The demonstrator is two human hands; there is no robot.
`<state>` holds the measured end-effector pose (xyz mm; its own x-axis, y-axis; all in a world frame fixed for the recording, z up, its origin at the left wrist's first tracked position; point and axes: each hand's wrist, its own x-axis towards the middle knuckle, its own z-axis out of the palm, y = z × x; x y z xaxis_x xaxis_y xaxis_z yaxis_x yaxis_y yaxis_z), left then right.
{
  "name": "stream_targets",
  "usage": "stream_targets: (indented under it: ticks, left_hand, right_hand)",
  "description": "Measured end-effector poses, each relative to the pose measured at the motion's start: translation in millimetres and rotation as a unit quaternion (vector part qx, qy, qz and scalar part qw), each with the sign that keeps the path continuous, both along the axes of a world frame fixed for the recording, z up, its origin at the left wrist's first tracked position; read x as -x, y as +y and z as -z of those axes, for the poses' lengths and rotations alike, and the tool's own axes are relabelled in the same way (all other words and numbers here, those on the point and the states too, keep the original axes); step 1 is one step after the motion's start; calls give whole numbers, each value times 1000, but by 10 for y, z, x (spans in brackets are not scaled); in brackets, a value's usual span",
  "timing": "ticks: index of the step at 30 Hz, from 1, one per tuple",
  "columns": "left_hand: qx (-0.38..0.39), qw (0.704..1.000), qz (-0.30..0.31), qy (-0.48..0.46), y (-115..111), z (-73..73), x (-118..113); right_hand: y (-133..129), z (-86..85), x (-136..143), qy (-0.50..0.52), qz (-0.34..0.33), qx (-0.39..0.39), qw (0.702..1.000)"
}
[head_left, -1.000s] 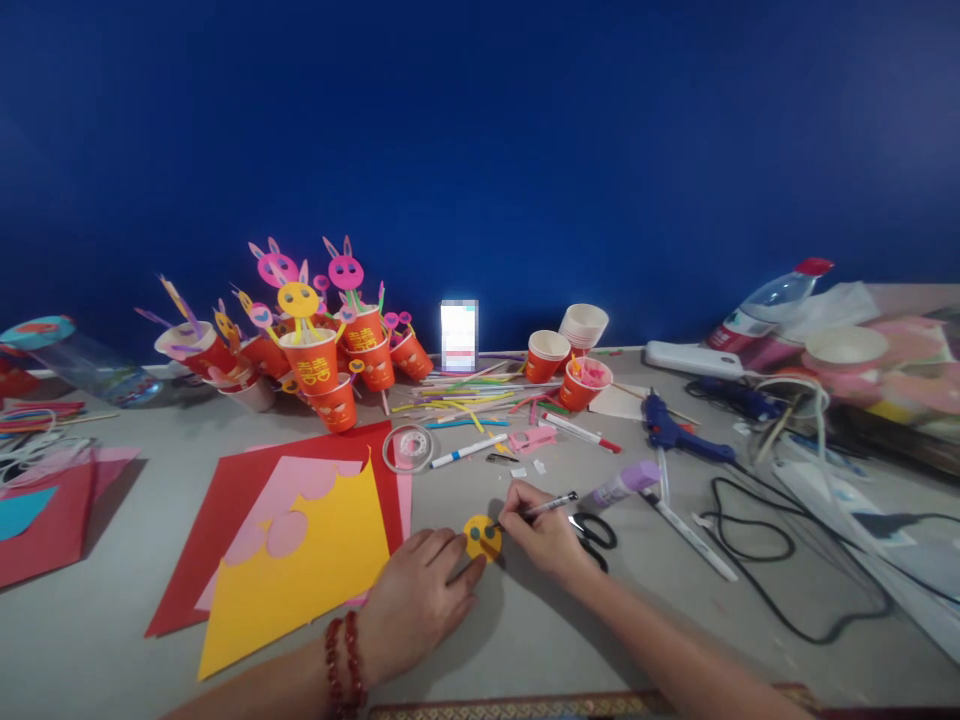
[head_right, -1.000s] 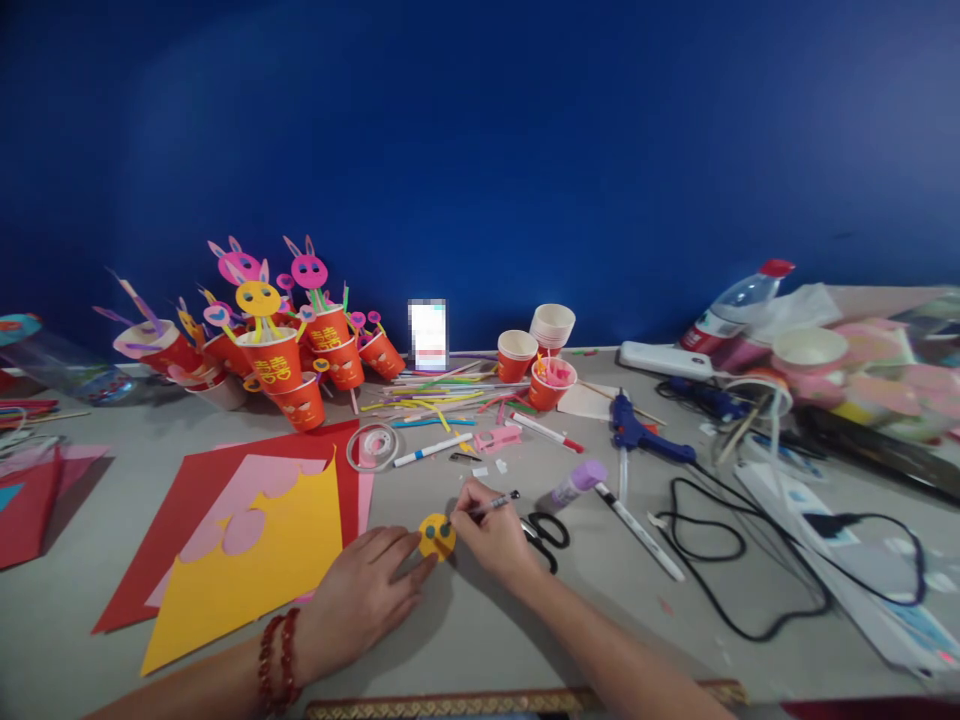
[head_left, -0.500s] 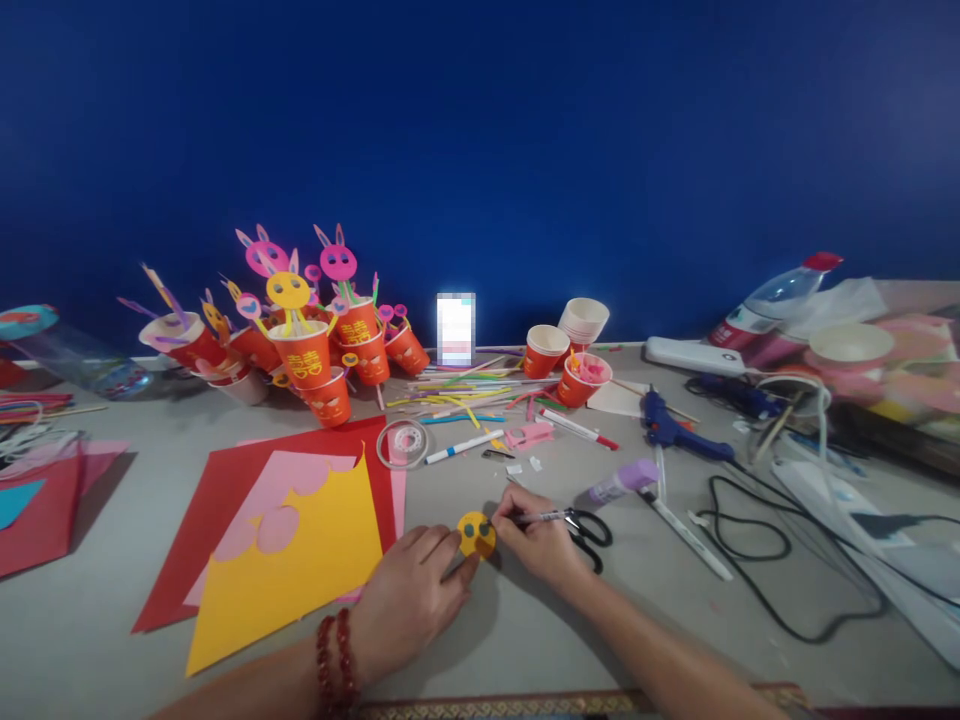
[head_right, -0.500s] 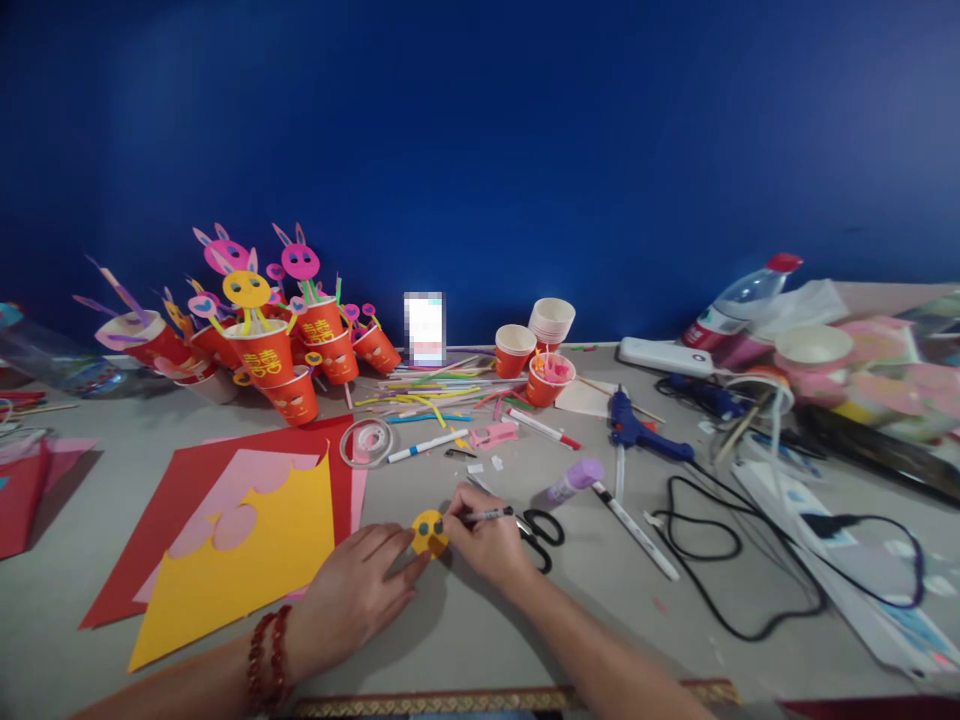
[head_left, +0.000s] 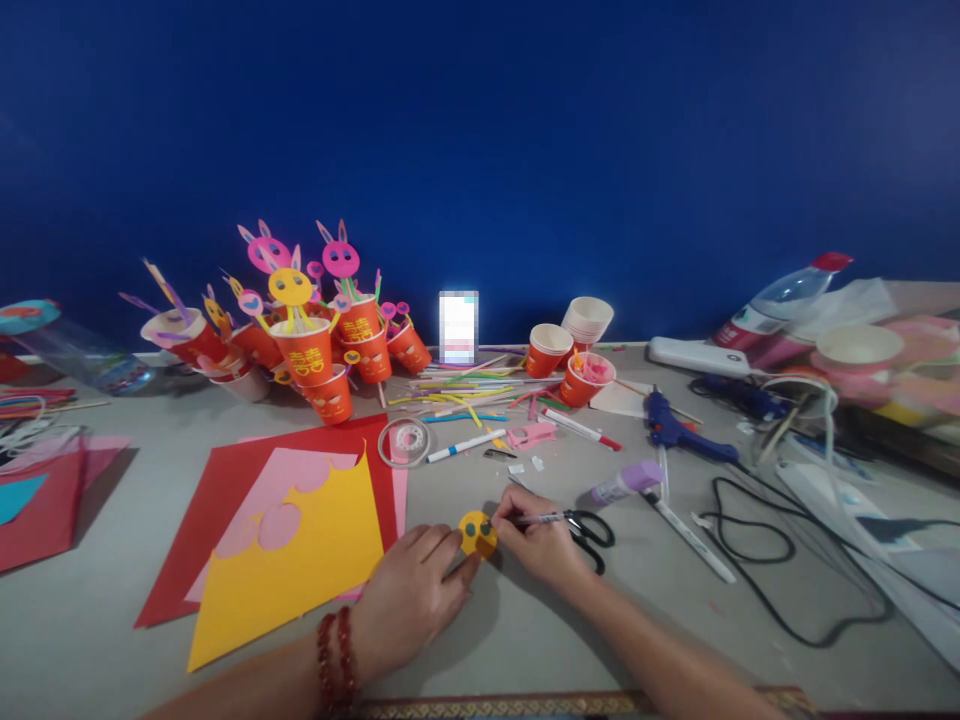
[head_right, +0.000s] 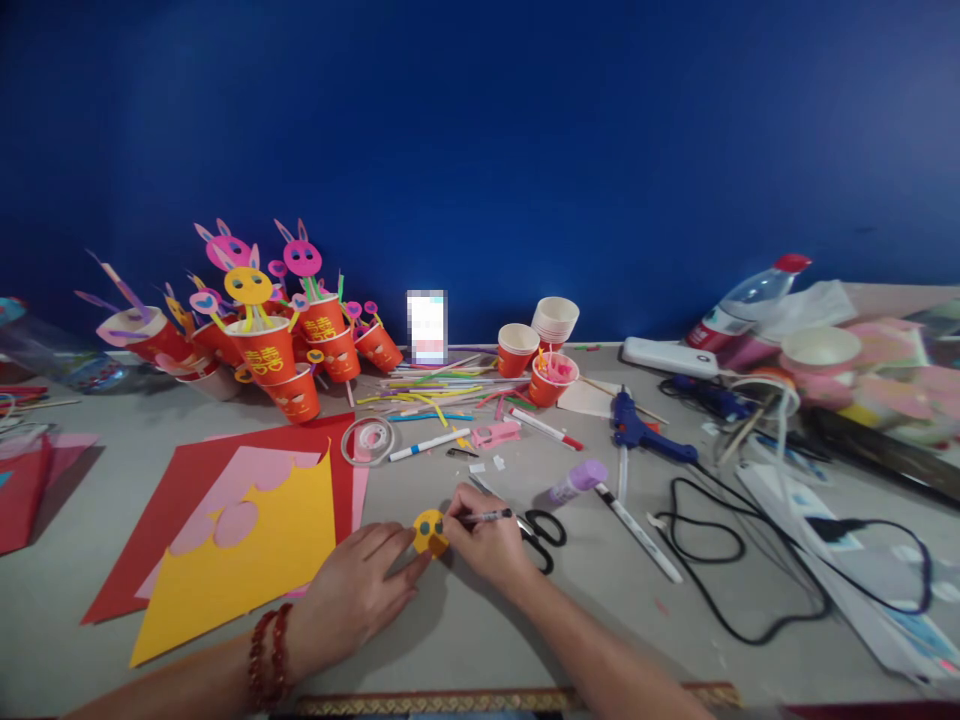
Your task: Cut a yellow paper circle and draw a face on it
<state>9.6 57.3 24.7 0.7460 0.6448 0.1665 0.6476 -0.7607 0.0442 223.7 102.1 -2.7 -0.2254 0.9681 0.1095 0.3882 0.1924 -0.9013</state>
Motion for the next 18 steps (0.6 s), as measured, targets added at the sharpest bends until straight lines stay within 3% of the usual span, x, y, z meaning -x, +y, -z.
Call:
stream_targets:
  ticks: [18]
  left_hand:
    - [-2, 1000, 1, -10, -16, 17, 8]
  right_hand:
    - [-8, -51, 8, 7, 19, -10, 1000]
